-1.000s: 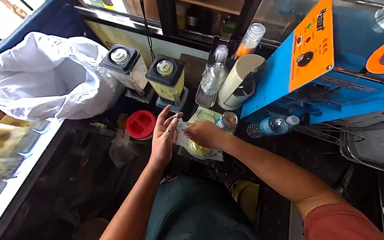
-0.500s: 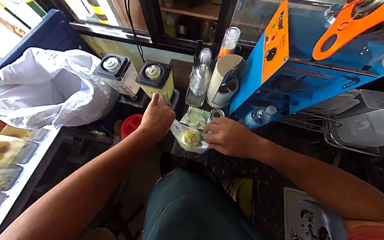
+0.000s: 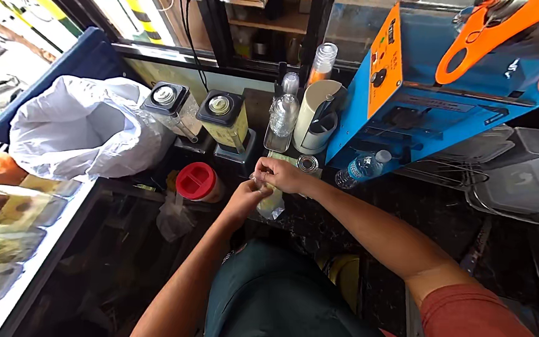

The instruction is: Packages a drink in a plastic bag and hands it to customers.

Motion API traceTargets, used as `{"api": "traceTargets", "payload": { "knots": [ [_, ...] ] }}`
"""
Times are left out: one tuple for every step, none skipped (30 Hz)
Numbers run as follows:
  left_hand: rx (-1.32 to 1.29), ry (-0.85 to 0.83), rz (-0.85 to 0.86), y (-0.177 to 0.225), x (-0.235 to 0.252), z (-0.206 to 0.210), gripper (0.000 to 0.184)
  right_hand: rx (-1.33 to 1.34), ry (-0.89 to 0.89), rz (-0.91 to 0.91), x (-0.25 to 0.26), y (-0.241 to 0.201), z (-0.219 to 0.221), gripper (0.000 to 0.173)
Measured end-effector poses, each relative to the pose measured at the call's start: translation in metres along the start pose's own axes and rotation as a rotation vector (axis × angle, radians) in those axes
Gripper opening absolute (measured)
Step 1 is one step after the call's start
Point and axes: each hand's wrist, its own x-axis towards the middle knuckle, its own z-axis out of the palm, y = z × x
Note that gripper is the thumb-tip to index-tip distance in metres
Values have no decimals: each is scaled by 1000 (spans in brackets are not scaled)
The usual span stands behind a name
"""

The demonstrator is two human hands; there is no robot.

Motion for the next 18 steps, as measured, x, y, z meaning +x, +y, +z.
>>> {"api": "traceTargets", "payload": {
  "knots": [
    [223, 93, 13, 2, -3, 3, 16, -70, -28, 41, 5, 0, 0, 22],
    [455, 196, 13, 5, -7, 8, 22, -166, -51, 84, 9, -1, 1, 25],
    [631, 298, 36, 6, -12, 14, 27, -257, -72, 125, 13, -4, 1, 26],
    [765, 407, 112, 2, -15, 20, 32, -335, -99, 172, 16, -9, 1, 26],
    [869, 509, 226, -4, -15, 23, 31, -390, -124, 211, 20, -12, 1, 24],
    [938, 588, 343, -11, -12, 25, 24, -420, -149, 238, 23, -14, 1, 24],
    [968, 623, 414, -15, -11, 24, 19, -416, -161, 247, 25, -14, 0, 25],
    [948, 610, 409, -14, -11, 23, 20, -369, -141, 229, 24, -13, -1, 26],
    [873, 547, 321, -8, -13, 20, 23, -276, -86, 184, 21, -10, -3, 27],
    [724, 444, 174, 0, -14, 15, 25, -166, -9, 127, 14, -10, -6, 28],
    [520, 341, 31, 6, -12, 9, 26, -72, 87, 74, 5, -11, -9, 28],
    [278, 266, -68, 6, -9, 3, 25, -4, 181, 54, -4, -11, -11, 28],
    [31, 209, -152, 6, -7, 1, 23, 53, 264, 79, -13, -8, -11, 28],
    [-189, 162, -241, 6, -6, 1, 22, 100, 306, 153, -22, -5, -10, 32],
    [-361, 121, -337, 7, -5, 0, 23, 132, 288, 252, -31, -3, -6, 39],
    [-482, 92, -421, 7, -4, 0, 25, 159, 217, 341, -39, 1, 0, 50],
    [-564, 80, -477, 7, -3, -1, 29, 183, 144, 393, -44, 5, 7, 57],
    [-622, 75, -504, 6, -2, -2, 30, 221, 100, 409, -48, 6, 13, 59]
  ]
}}
